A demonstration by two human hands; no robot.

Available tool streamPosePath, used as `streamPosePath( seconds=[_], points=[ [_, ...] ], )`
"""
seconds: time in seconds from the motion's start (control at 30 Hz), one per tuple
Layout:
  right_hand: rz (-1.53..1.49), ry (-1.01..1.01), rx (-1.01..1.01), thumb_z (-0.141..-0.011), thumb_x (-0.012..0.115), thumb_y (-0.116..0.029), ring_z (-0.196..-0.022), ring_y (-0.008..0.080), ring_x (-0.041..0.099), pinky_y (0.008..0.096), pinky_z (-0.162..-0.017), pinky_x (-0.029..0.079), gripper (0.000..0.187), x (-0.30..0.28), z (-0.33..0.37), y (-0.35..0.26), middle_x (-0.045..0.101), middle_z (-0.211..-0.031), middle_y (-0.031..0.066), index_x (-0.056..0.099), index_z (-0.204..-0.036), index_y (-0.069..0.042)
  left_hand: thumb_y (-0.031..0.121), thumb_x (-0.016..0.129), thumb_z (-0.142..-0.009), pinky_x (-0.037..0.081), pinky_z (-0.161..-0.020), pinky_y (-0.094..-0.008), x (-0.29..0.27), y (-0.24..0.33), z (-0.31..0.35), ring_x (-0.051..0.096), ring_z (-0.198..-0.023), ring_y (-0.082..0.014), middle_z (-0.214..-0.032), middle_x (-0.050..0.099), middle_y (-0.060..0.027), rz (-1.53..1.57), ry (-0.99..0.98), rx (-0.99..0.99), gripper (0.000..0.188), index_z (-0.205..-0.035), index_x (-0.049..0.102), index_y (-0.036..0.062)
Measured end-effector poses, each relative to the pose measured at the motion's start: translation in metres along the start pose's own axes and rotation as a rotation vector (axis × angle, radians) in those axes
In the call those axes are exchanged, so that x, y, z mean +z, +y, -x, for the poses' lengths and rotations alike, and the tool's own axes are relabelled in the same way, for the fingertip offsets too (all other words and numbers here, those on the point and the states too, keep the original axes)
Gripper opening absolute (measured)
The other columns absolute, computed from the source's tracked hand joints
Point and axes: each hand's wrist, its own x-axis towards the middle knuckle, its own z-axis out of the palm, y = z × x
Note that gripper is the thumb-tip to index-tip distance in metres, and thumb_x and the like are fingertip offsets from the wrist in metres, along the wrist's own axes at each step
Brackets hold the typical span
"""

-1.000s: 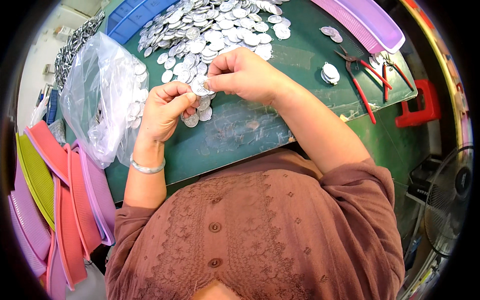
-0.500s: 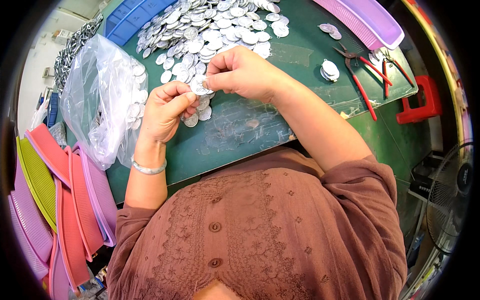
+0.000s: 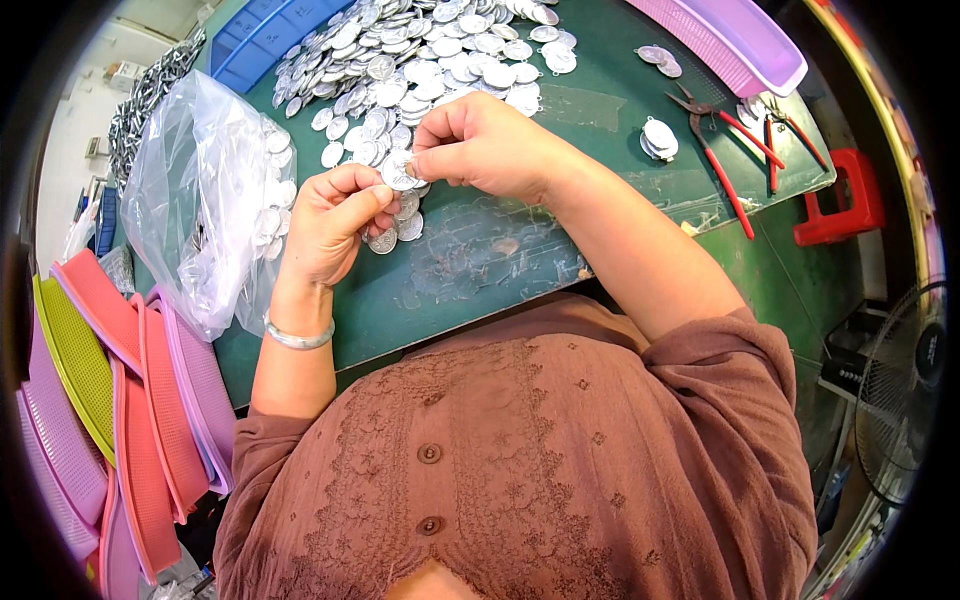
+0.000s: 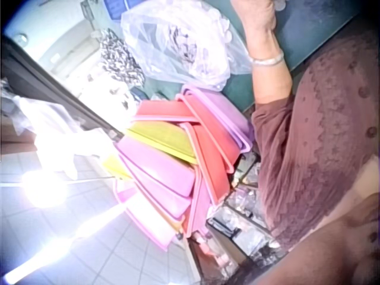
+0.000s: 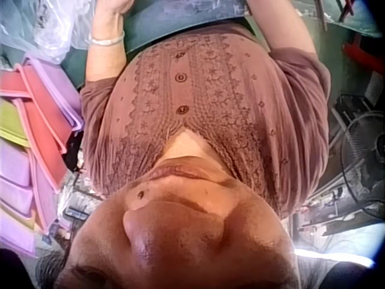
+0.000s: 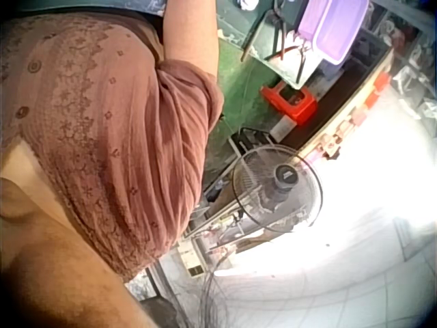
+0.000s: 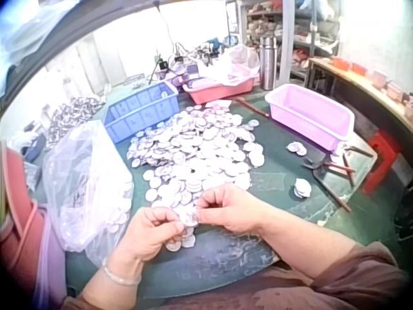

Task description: The person sits at a green workbench and assembles small, round, silver metal discs. They pick up a disc and a small metal ring, then use red-handled pliers to attach the ring to the disc. The person repeats this process, handling the discs and rings by hand and using the pliers for the attachment step.

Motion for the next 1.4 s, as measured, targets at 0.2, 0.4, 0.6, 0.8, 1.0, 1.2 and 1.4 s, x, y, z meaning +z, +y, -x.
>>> streamPosePath(
  seconds=[0.2, 0.4, 0.6, 0.8, 1.0, 1.2, 1.4],
  points=[
    [-0.023, 0.002, 0.02, -0.071, 0.06, -0.009, -0.052, 0.0041, 0.04, 0.0191, -0.047, 0.032, 0.007, -0.0004, 0.0002, -0.0014, 0.05, -0.059, -0.0029, 0.057, -0.068, -0.003, 0.007, 0.058, -0.079, 0.041, -0.05, -0.0167, 0.0011, 0.0012, 0.0004, 0.052, -0.054, -0.006, -0.068, 0.06, -0.0034, 0.0, 0.003, 0.012, 0.006, -0.08, 0.059, 0.0018],
    [-0.021, -0.004, 0.03, -0.071, 0.058, -0.01, -0.053, 0.0045, 0.042, 0.0189, -0.049, 0.034, 0.007, -0.0005, -0.0001, -0.0022, 0.052, -0.06, -0.002, 0.057, -0.069, -0.003, 0.009, 0.058, -0.078, 0.039, -0.048, -0.0159, 0.002, 0.0015, 0.0004, 0.051, -0.054, -0.005, -0.067, 0.06, -0.0039, 0.006, 0.021, 0.013, 0.009, -0.079, 0.062, 0.0008],
    [-0.028, 0.011, 0.058, -0.072, 0.057, -0.012, -0.054, 0.0047, 0.043, 0.0182, -0.05, 0.035, 0.009, 0.0001, 0.0002, -0.0028, 0.054, -0.062, -0.0013, 0.058, -0.069, -0.004, 0.011, 0.056, -0.08, 0.039, -0.048, -0.0157, 0.0022, 0.002, 0.0002, 0.051, -0.054, -0.0049, -0.066, 0.06, -0.0031, 0.014, 0.043, 0.0, 0.011, -0.078, 0.062, 0.0018],
    [-0.054, 0.005, 0.063, -0.075, 0.057, -0.015, -0.055, 0.0051, 0.044, 0.0184, -0.051, 0.036, 0.011, 0.0004, 0.0002, -0.0021, 0.054, -0.062, -0.0009, 0.059, -0.07, -0.005, 0.012, 0.055, -0.08, 0.039, -0.048, -0.0162, 0.0026, 0.0013, 0.0009, 0.051, -0.053, -0.0051, -0.064, 0.059, -0.0023, 0.026, 0.036, -0.008, 0.012, -0.077, 0.062, 0.002],
    [-0.061, 0.001, 0.076, -0.075, 0.056, -0.016, -0.054, 0.0054, 0.044, 0.0184, -0.051, 0.037, 0.012, -0.0002, -0.0004, -0.0004, 0.054, -0.063, -0.0004, 0.059, -0.069, -0.005, 0.012, 0.055, -0.08, 0.04, -0.049, -0.017, 0.0034, 0.0021, 0.0009, 0.051, -0.053, -0.0058, -0.064, 0.059, -0.0027, 0.069, 0.027, -0.031, 0.012, -0.077, 0.061, 0.0019],
    [-0.07, 0.002, 0.095, -0.075, 0.056, -0.016, -0.053, 0.0056, 0.044, 0.0183, -0.05, 0.036, 0.013, 0.0004, -0.0011, 0.0014, 0.054, -0.062, -0.0003, 0.058, -0.069, -0.006, 0.012, 0.055, -0.08, 0.041, -0.05, -0.0176, 0.0041, 0.0029, 0.0018, 0.051, -0.053, -0.0064, -0.064, 0.059, -0.0031, 0.109, 0.02, -0.051, 0.013, -0.077, 0.061, 0.0016],
    [-0.079, -0.028, 0.118, -0.077, 0.054, -0.016, -0.056, 0.0061, 0.047, 0.0183, -0.051, 0.037, 0.013, -0.0016, -0.0013, 0.0025, 0.055, -0.063, 0.0008, 0.058, -0.072, -0.005, 0.011, 0.054, -0.081, 0.041, -0.049, -0.0181, 0.0047, 0.0028, 0.0022, 0.051, -0.052, -0.0071, -0.064, 0.059, -0.0035, 0.128, 0.019, -0.061, 0.012, -0.076, 0.06, 0.0019]
  ],
)
